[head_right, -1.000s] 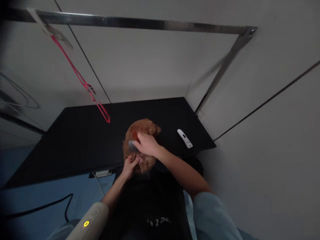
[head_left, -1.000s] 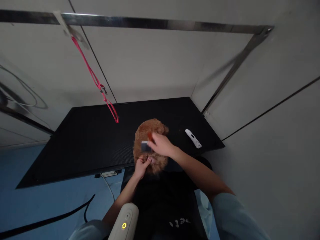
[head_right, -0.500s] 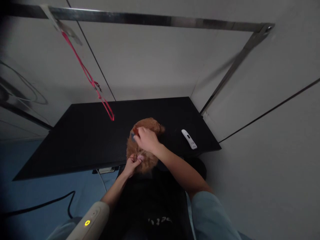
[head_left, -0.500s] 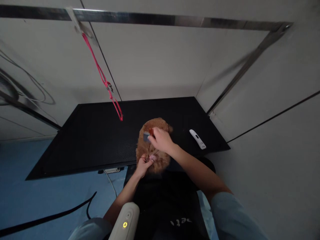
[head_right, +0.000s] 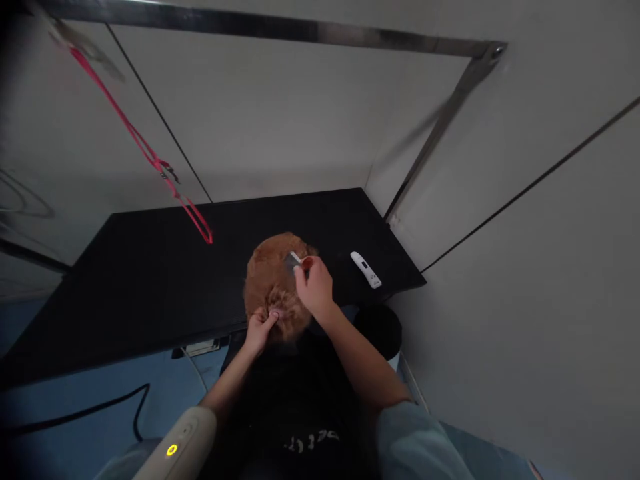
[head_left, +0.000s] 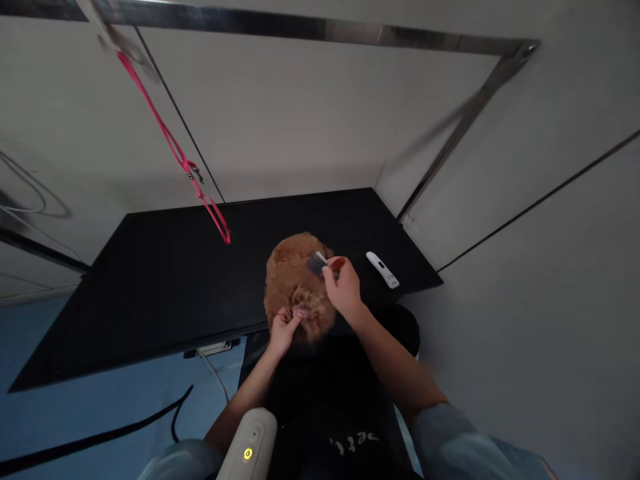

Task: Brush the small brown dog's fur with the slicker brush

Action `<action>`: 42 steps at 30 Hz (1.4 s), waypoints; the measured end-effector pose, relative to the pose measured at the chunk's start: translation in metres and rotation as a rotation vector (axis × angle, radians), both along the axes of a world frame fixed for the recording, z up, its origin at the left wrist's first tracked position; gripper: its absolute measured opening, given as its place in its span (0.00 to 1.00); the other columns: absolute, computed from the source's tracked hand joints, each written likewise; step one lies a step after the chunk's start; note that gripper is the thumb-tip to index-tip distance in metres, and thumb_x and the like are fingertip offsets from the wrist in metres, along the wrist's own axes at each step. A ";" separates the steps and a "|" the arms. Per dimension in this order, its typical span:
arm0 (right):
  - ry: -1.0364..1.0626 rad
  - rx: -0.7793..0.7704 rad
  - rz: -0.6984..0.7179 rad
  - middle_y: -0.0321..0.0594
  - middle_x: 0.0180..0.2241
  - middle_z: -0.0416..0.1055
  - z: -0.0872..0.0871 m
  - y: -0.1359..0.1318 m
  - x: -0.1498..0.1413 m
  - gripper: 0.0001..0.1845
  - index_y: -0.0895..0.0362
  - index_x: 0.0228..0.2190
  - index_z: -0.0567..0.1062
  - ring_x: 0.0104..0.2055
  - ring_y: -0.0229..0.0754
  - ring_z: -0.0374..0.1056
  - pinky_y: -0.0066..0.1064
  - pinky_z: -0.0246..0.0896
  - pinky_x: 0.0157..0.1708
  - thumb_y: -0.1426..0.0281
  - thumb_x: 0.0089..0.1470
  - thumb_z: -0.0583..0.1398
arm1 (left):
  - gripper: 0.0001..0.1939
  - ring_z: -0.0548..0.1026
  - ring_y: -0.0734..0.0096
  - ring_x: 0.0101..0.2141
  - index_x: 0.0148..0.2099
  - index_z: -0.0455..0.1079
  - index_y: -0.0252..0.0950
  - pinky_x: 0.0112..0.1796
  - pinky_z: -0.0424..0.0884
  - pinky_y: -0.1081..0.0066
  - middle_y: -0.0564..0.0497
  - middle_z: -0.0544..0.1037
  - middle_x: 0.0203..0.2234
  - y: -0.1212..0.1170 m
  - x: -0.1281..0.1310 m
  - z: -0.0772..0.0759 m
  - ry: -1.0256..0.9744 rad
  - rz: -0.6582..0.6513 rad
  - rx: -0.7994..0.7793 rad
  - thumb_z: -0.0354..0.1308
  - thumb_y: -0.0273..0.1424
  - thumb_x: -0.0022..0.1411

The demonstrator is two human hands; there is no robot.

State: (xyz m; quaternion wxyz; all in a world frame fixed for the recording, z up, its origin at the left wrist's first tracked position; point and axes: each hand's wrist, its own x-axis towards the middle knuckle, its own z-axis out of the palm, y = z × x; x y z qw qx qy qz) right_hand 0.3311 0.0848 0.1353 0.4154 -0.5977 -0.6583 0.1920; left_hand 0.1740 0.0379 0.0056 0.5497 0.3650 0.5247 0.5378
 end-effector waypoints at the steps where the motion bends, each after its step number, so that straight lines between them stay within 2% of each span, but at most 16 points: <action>1: 0.025 -0.001 0.061 0.42 0.35 0.72 -0.004 -0.004 0.002 0.10 0.57 0.37 0.68 0.37 0.42 0.69 0.32 0.62 0.38 0.64 0.55 0.55 | 0.20 0.65 0.79 0.21 0.26 0.62 0.35 0.27 0.61 0.77 0.58 0.67 0.19 0.000 0.000 0.001 -0.016 -0.019 0.005 0.68 0.42 0.43; 3: 0.069 -0.063 0.142 0.39 0.31 0.72 -0.013 -0.011 0.004 0.10 0.56 0.36 0.69 0.33 0.41 0.69 0.31 0.63 0.36 0.64 0.54 0.57 | 0.20 0.67 0.77 0.23 0.29 0.65 0.34 0.29 0.63 0.76 0.56 0.70 0.21 0.001 0.001 0.003 -0.047 -0.041 0.019 0.68 0.41 0.42; 7: 0.248 0.056 -0.182 0.42 0.34 0.71 -0.027 -0.021 0.007 0.10 0.58 0.38 0.69 0.36 0.42 0.69 0.34 0.64 0.40 0.66 0.55 0.55 | 0.19 0.70 0.76 0.25 0.28 0.66 0.34 0.32 0.65 0.75 0.55 0.72 0.22 0.001 0.004 0.007 -0.091 0.019 0.000 0.68 0.42 0.43; 12: 0.423 0.011 -0.044 0.42 0.34 0.72 -0.039 -0.033 0.007 0.09 0.58 0.36 0.70 0.35 0.41 0.70 0.34 0.65 0.38 0.66 0.54 0.55 | 0.20 0.71 0.75 0.24 0.30 0.63 0.36 0.30 0.66 0.74 0.56 0.73 0.21 -0.004 0.016 0.010 -0.262 0.081 -0.082 0.66 0.44 0.45; 15: 0.448 0.125 -0.323 0.44 0.36 0.71 -0.045 -0.040 0.009 0.10 0.58 0.37 0.69 0.39 0.43 0.69 0.37 0.64 0.42 0.66 0.54 0.54 | 0.22 0.71 0.76 0.23 0.26 0.58 0.36 0.31 0.66 0.74 0.57 0.72 0.20 -0.006 0.022 0.011 -0.285 0.178 -0.099 0.66 0.44 0.44; 19: 0.460 0.060 -0.079 0.42 0.37 0.72 -0.055 -0.051 0.008 0.09 0.57 0.36 0.70 0.40 0.42 0.69 0.35 0.64 0.43 0.68 0.52 0.56 | 0.20 0.73 0.75 0.24 0.25 0.59 0.36 0.31 0.67 0.74 0.57 0.73 0.21 -0.004 0.025 0.011 -0.358 0.211 -0.142 0.67 0.40 0.42; 23: 0.561 0.174 -0.362 0.43 0.37 0.71 -0.068 -0.055 0.007 0.08 0.57 0.34 0.68 0.39 0.42 0.68 0.37 0.64 0.42 0.67 0.54 0.54 | 0.17 0.74 0.73 0.26 0.26 0.63 0.35 0.32 0.69 0.73 0.57 0.74 0.21 0.004 0.024 0.010 -0.463 0.235 -0.235 0.68 0.36 0.41; 27: 0.567 0.138 -0.136 0.42 0.36 0.72 -0.077 -0.061 0.003 0.06 0.56 0.33 0.69 0.40 0.42 0.69 0.37 0.64 0.43 0.67 0.52 0.56 | 0.13 0.75 0.73 0.25 0.29 0.69 0.34 0.31 0.69 0.73 0.55 0.76 0.22 0.010 0.024 0.012 -0.508 0.197 -0.254 0.67 0.35 0.42; 29: 0.606 0.126 -0.239 0.42 0.36 0.72 -0.080 -0.062 0.002 0.08 0.57 0.34 0.70 0.39 0.42 0.69 0.37 0.65 0.42 0.67 0.53 0.55 | 0.13 0.75 0.71 0.25 0.29 0.70 0.34 0.31 0.70 0.72 0.53 0.76 0.22 0.011 0.025 0.014 -0.481 0.186 -0.260 0.66 0.36 0.43; 31: 0.632 0.178 -0.318 0.43 0.38 0.72 -0.082 -0.062 0.005 0.08 0.57 0.33 0.70 0.41 0.43 0.69 0.38 0.64 0.44 0.66 0.53 0.55 | 0.14 0.75 0.69 0.26 0.30 0.70 0.34 0.32 0.70 0.70 0.51 0.76 0.23 0.011 0.022 0.015 -0.396 0.120 -0.242 0.65 0.39 0.45; 34: 0.629 0.100 -0.172 0.42 0.35 0.72 -0.085 -0.058 0.020 0.09 0.57 0.30 0.70 0.39 0.43 0.69 0.37 0.64 0.42 0.64 0.49 0.58 | 0.15 0.75 0.66 0.30 0.29 0.70 0.34 0.36 0.71 0.67 0.49 0.76 0.25 0.011 0.008 0.019 -0.051 -0.035 -0.056 0.64 0.41 0.48; 35: 0.641 0.071 -0.220 0.40 0.31 0.72 -0.087 -0.057 0.028 0.10 0.57 0.29 0.69 0.36 0.42 0.69 0.36 0.64 0.39 0.62 0.49 0.59 | 0.15 0.75 0.64 0.33 0.29 0.70 0.34 0.39 0.70 0.65 0.47 0.76 0.28 0.013 0.002 0.020 0.123 -0.066 0.049 0.64 0.42 0.48; 37: 0.689 0.094 -0.495 0.36 0.25 0.68 -0.089 -0.059 0.050 0.13 0.57 0.29 0.67 0.30 0.39 0.66 0.33 0.63 0.34 0.60 0.48 0.58 | 0.17 0.73 0.56 0.42 0.30 0.70 0.35 0.47 0.67 0.61 0.44 0.75 0.35 0.018 -0.014 0.024 0.476 -0.072 0.279 0.68 0.42 0.43; 39: 0.737 0.113 -0.671 0.31 0.21 0.63 -0.093 -0.071 0.068 0.14 0.56 0.30 0.65 0.25 0.37 0.63 0.31 0.61 0.30 0.57 0.50 0.57 | 0.23 0.64 0.46 0.53 0.33 0.70 0.36 0.54 0.59 0.55 0.39 0.71 0.45 0.027 -0.027 0.032 0.701 -0.140 0.466 0.72 0.41 0.35; 40: 0.756 0.065 -0.632 0.30 0.20 0.62 -0.096 -0.080 0.073 0.15 0.56 0.31 0.64 0.24 0.37 0.62 0.30 0.60 0.29 0.56 0.51 0.56 | 0.26 0.59 0.43 0.57 0.33 0.70 0.36 0.57 0.54 0.52 0.37 0.69 0.49 0.033 -0.031 0.038 0.753 -0.233 0.527 0.73 0.41 0.32; 42: 0.803 -0.129 -0.386 0.31 0.20 0.63 -0.102 -0.107 0.072 0.19 0.55 0.34 0.64 0.22 0.37 0.61 0.29 0.58 0.24 0.52 0.53 0.54 | 0.23 0.56 0.41 0.60 0.30 0.70 0.38 0.59 0.45 0.50 0.38 0.69 0.50 0.050 -0.034 0.052 0.795 -0.473 0.578 0.73 0.40 0.32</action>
